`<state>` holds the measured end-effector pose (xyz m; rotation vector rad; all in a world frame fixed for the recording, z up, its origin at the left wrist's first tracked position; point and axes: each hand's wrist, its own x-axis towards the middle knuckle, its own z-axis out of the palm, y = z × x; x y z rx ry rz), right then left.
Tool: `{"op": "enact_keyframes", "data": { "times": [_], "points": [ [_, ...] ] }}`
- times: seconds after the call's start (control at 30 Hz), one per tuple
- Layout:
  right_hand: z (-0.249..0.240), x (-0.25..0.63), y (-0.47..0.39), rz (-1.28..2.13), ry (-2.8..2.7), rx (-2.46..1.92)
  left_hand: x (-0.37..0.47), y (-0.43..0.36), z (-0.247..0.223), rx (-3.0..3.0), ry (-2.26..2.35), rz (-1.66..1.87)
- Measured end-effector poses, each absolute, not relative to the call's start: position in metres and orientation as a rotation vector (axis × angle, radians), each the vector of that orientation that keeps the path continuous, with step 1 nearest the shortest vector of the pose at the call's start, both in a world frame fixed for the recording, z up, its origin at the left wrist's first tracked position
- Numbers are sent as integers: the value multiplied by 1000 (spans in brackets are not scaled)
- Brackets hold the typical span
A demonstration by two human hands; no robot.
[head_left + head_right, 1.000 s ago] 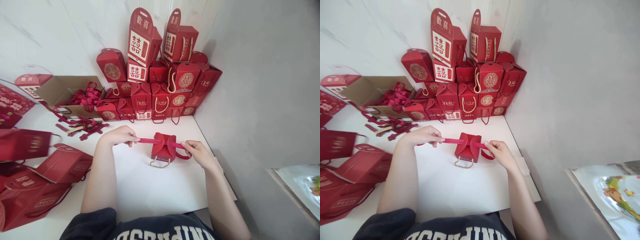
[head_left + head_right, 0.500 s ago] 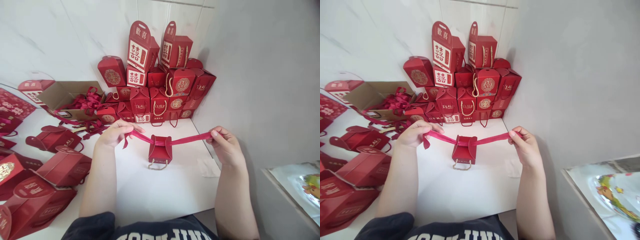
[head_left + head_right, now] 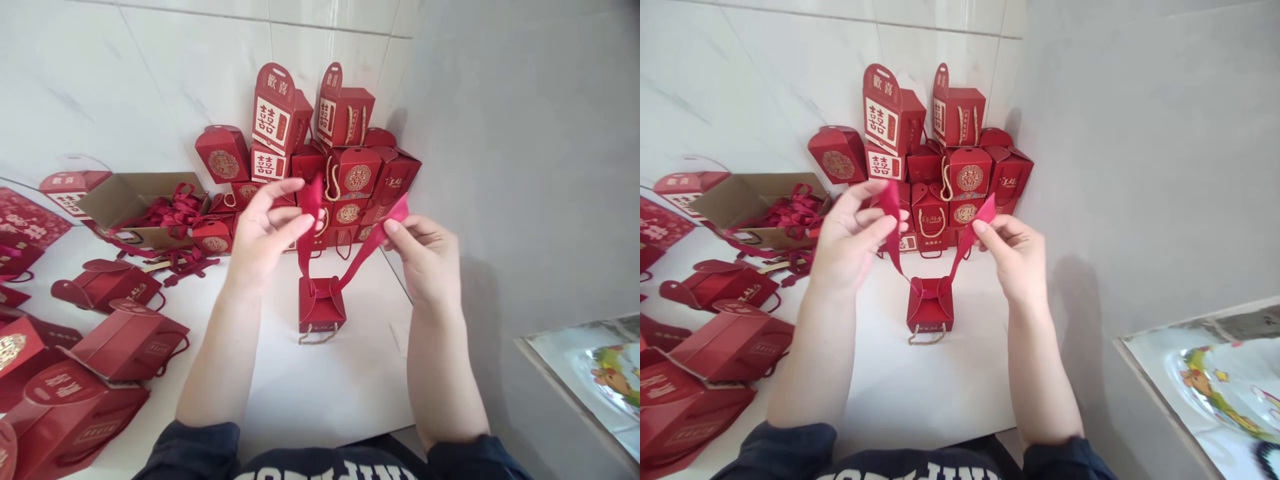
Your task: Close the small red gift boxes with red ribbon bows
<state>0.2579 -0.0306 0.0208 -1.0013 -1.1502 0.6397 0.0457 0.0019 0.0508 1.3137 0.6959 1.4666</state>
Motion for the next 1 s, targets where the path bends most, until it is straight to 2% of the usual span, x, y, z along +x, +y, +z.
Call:
{"op": "enact_keyframes", "data": {
  "times": [0.27,0.53,0.87,1.0],
  "points": [
    [22,216,-31,805,-1394,-1011,70,-9,20,1383,840,1376],
    [17,218,-30,893,-1435,-1028,69,-3,14,1391,880,1367],
    [18,219,-31,814,-1509,-1054,68,-2,13,1442,873,1309],
    [25,223,-32,701,-1515,-1071,58,5,15,1546,730,1183]
  ]
}}
